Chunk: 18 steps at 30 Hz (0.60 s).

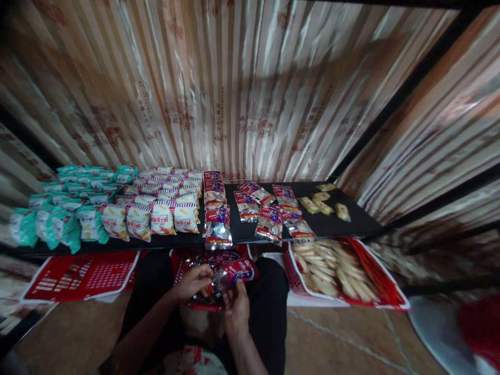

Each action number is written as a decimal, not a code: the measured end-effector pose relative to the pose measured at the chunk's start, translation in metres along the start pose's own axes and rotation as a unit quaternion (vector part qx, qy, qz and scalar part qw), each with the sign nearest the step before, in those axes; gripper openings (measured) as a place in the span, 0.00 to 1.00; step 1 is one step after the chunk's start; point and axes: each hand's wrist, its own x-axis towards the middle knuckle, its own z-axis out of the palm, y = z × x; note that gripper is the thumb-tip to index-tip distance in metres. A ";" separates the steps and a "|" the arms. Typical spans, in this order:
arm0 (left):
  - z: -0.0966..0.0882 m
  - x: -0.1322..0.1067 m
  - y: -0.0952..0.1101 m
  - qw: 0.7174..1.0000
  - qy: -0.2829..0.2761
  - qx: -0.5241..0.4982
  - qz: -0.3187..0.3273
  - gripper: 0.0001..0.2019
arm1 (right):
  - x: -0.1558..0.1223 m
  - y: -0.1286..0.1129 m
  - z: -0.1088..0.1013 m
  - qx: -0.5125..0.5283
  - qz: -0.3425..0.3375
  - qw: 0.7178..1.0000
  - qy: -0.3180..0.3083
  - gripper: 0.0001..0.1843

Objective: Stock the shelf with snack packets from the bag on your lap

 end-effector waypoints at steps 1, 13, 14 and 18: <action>0.000 -0.002 0.003 1.000 -0.005 0.012 0.010 0.11 | -0.001 -0.002 0.000 -0.008 -0.015 1.000 -0.006 0.09; 0.002 -0.005 0.016 0.995 0.022 0.071 0.059 0.22 | -0.013 -0.028 0.019 -0.085 -0.106 0.990 -0.050 0.25; 0.002 -0.003 0.018 0.995 0.034 0.061 0.064 0.23 | -0.013 -0.030 0.022 -0.086 -0.106 0.988 -0.066 0.26; 0.006 0.000 0.029 0.994 0.075 0.019 0.082 0.26 | -0.012 -0.037 0.034 -0.093 -0.126 0.981 -0.117 0.27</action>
